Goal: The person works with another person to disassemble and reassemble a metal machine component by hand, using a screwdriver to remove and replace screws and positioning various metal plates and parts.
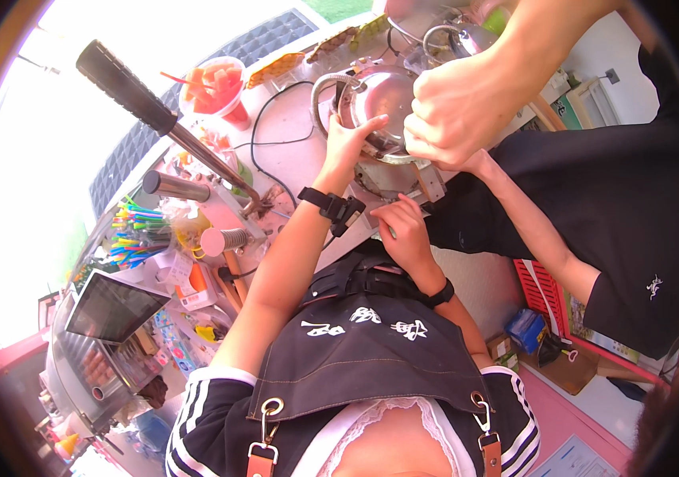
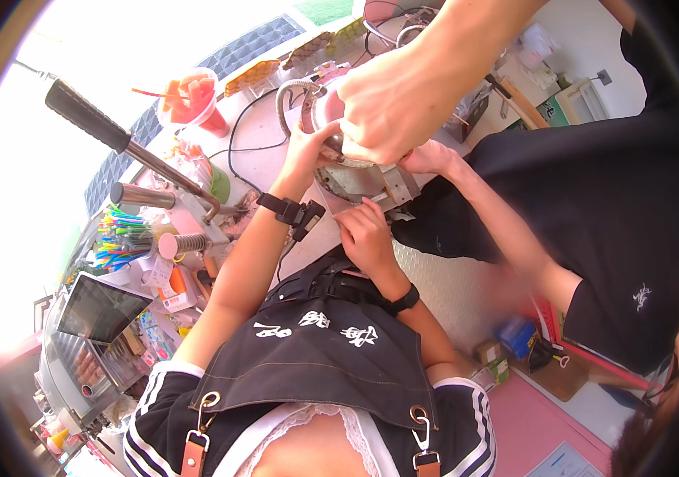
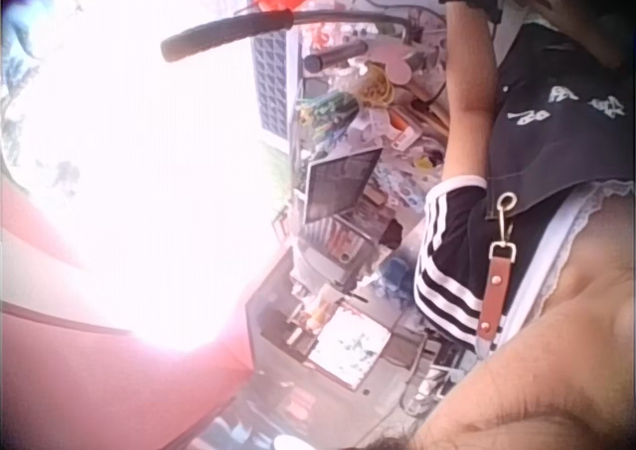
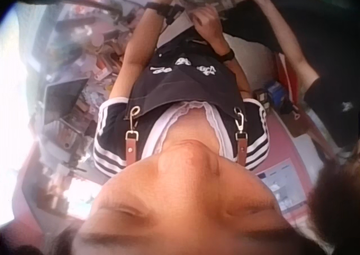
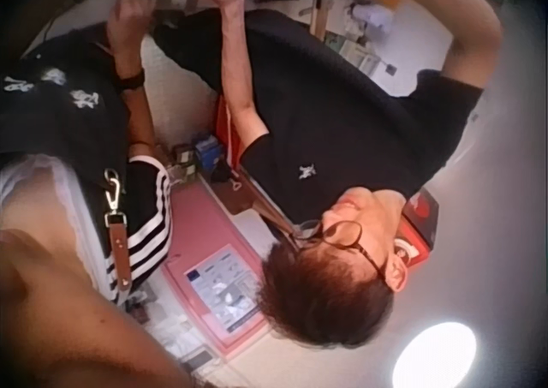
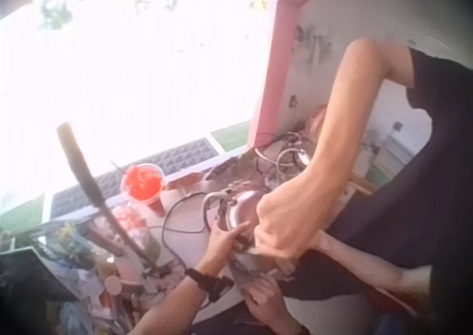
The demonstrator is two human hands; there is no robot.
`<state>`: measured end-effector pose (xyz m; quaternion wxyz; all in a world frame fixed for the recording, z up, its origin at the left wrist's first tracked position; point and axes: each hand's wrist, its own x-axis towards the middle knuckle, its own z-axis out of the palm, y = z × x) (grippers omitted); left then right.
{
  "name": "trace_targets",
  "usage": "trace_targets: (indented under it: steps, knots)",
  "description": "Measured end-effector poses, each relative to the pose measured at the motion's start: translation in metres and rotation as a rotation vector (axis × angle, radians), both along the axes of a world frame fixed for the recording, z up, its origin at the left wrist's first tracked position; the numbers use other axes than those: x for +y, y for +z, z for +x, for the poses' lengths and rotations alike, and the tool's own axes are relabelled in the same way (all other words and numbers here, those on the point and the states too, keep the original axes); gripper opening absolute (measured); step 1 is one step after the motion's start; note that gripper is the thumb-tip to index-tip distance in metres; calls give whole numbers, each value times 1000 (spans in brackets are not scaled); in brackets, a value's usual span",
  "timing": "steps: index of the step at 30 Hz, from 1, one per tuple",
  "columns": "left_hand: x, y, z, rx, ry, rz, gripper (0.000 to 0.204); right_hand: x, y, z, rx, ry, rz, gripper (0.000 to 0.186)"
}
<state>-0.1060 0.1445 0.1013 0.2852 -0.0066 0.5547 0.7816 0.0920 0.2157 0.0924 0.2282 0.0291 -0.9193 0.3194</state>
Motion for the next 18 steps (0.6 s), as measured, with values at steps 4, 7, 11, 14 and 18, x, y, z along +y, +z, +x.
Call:
trace_targets:
  steps: [4,7,11,14,18]
  knots:
    - [-1,7,2,-16,0,-11,77,0,-2,0,-6,2,3,14]
    - [-1,18,7,-20,44,-31,78,0,-1,1,-5,2,3,14]
    - [-4,20,6,-52,-14,-23,81,0,-1,1,-10,4,1,14]
    - [-1,17,7,-23,30,-21,84,1,-2,1,-13,4,4,14]
    - [-1,6,4,28,27,65,83,0,1,1,-18,9,2,13]
